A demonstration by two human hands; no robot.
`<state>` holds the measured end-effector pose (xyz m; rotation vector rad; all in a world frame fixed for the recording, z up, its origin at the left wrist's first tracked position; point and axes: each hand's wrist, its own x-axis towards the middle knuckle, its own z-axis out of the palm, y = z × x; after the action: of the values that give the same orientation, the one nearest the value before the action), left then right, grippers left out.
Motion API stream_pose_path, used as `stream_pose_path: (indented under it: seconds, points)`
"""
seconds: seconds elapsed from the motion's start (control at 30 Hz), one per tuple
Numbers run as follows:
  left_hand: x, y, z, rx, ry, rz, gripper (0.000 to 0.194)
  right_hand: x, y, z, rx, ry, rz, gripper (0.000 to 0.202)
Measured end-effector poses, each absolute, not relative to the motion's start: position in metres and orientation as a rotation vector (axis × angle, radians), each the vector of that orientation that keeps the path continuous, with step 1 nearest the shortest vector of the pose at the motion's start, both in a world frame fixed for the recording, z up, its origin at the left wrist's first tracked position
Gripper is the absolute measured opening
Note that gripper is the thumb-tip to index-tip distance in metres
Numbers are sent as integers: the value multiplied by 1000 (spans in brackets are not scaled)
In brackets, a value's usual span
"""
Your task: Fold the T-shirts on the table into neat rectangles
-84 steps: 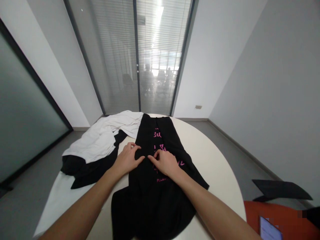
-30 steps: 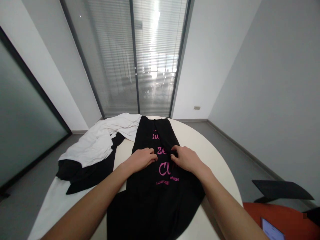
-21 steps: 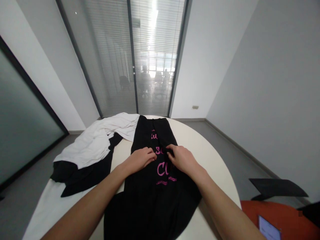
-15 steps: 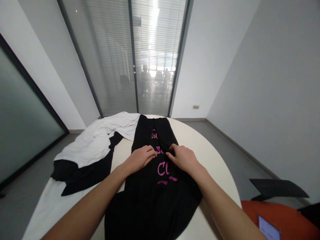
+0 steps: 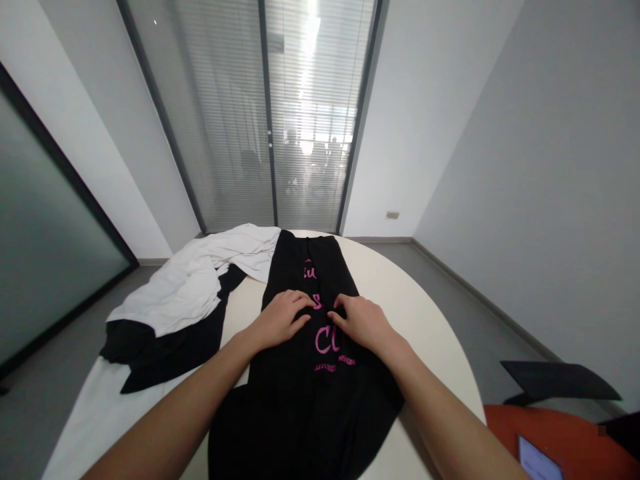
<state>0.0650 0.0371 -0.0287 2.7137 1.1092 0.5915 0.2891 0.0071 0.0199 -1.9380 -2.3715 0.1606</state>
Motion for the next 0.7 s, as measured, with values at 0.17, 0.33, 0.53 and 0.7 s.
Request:
stream_pose_path:
  seconds: [0.17,0.33,0.53,0.7]
  points:
    - [55,40,-48,2552,1591,435,64,291,7,17,-1980,-2406,181,33]
    - [55,37,-46,2630,1457,364,62,289,5,20,-1951,-2375,155,31]
    - [70,29,-21,2542,1135,550,48,282,-2,31,-1857,-2316,108,26]
    - [93,47,-17,1931,1045,716,52,279,-4,34,-1847,-2299,63,22]
